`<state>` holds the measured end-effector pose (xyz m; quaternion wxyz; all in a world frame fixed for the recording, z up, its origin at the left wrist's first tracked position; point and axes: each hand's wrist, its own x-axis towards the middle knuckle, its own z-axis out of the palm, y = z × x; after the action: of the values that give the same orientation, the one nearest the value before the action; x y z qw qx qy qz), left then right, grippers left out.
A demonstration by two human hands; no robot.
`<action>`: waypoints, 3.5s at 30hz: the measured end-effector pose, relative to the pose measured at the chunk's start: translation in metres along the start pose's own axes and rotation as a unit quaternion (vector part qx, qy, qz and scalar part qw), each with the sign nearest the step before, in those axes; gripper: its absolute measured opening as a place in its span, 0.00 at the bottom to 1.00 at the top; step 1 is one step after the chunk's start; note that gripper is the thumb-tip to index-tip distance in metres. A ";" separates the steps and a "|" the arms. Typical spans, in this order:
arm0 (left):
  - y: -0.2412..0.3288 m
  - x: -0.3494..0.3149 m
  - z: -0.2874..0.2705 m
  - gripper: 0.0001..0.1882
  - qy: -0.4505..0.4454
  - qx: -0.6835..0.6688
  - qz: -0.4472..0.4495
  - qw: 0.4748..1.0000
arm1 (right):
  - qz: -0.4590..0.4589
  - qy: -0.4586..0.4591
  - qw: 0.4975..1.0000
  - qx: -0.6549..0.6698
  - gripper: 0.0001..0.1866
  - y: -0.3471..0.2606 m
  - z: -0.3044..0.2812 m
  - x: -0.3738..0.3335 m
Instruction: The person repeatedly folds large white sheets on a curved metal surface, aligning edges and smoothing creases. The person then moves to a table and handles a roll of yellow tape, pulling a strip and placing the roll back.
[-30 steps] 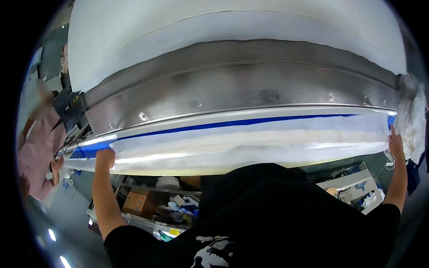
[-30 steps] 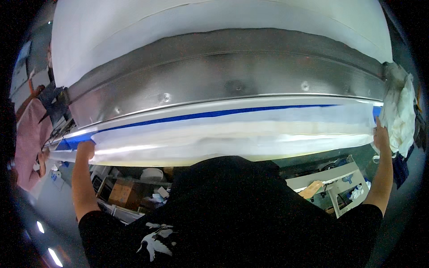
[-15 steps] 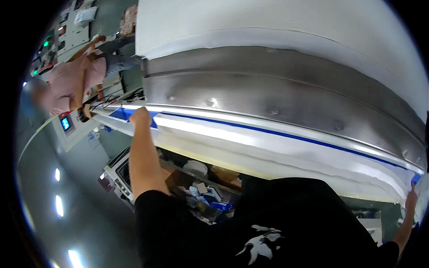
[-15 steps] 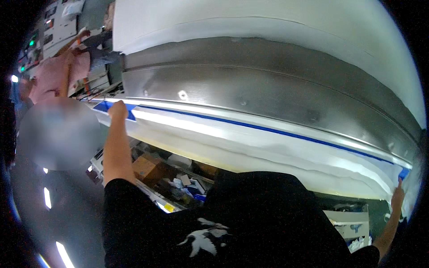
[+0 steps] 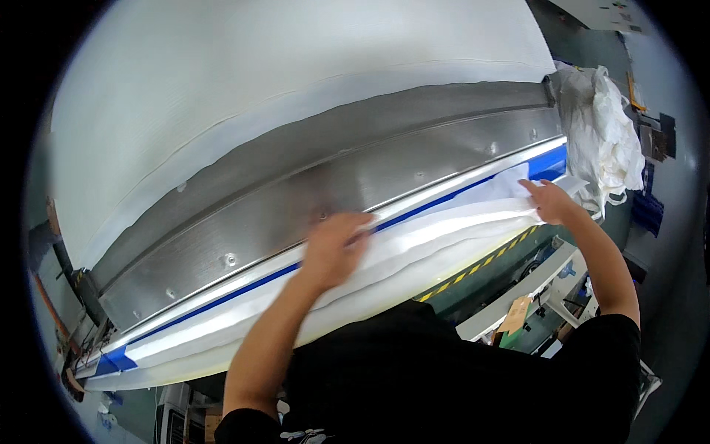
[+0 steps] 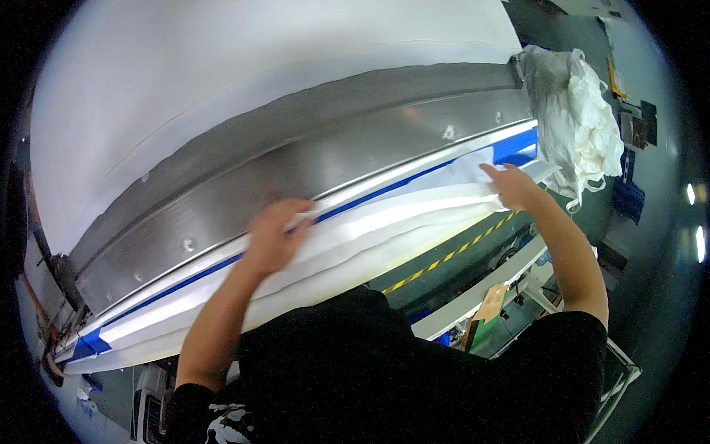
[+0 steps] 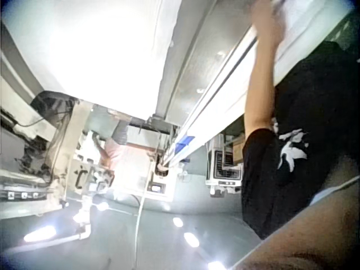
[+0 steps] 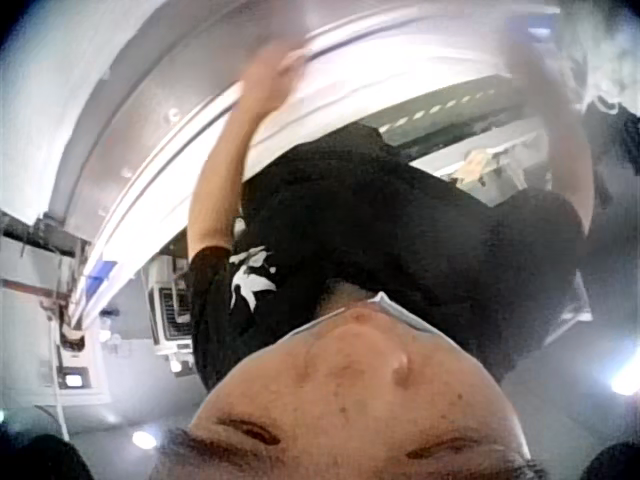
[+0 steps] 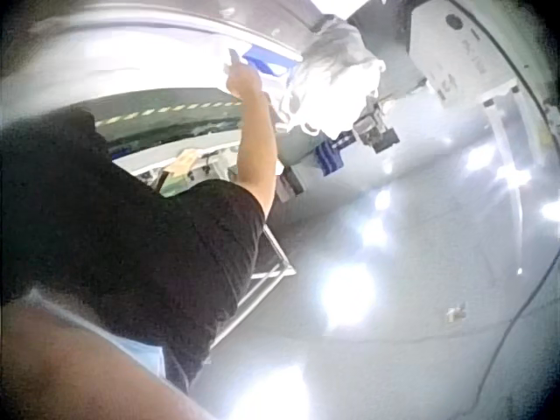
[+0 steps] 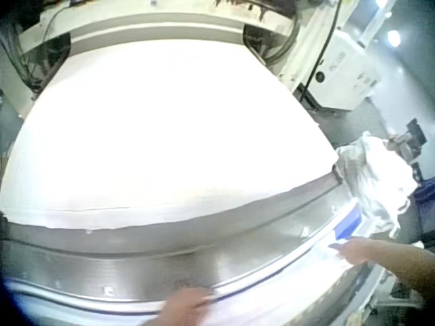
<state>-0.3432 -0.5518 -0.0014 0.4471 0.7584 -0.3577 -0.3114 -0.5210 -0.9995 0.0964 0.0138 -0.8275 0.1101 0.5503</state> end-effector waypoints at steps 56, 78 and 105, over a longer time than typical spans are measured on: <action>-0.217 -0.211 -0.290 0.18 0.481 0.324 -0.172 0.796 | -0.571 0.361 0.723 0.144 0.25 -0.852 -0.354 0.164; -0.250 -0.243 -0.411 0.19 0.447 0.540 -0.141 0.699 | -0.527 0.439 0.714 0.142 0.20 -0.846 -0.349 0.166; -0.314 -0.302 -0.526 0.10 -0.016 0.666 -0.382 0.641 | -0.007 0.591 0.806 0.039 0.28 -0.006 -0.166 0.173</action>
<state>-0.0100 0.0441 -0.0244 -0.3426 0.9154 -0.1543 -0.1441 -0.3052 -1.0464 0.0026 -0.0179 -0.9922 0.1124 -0.0503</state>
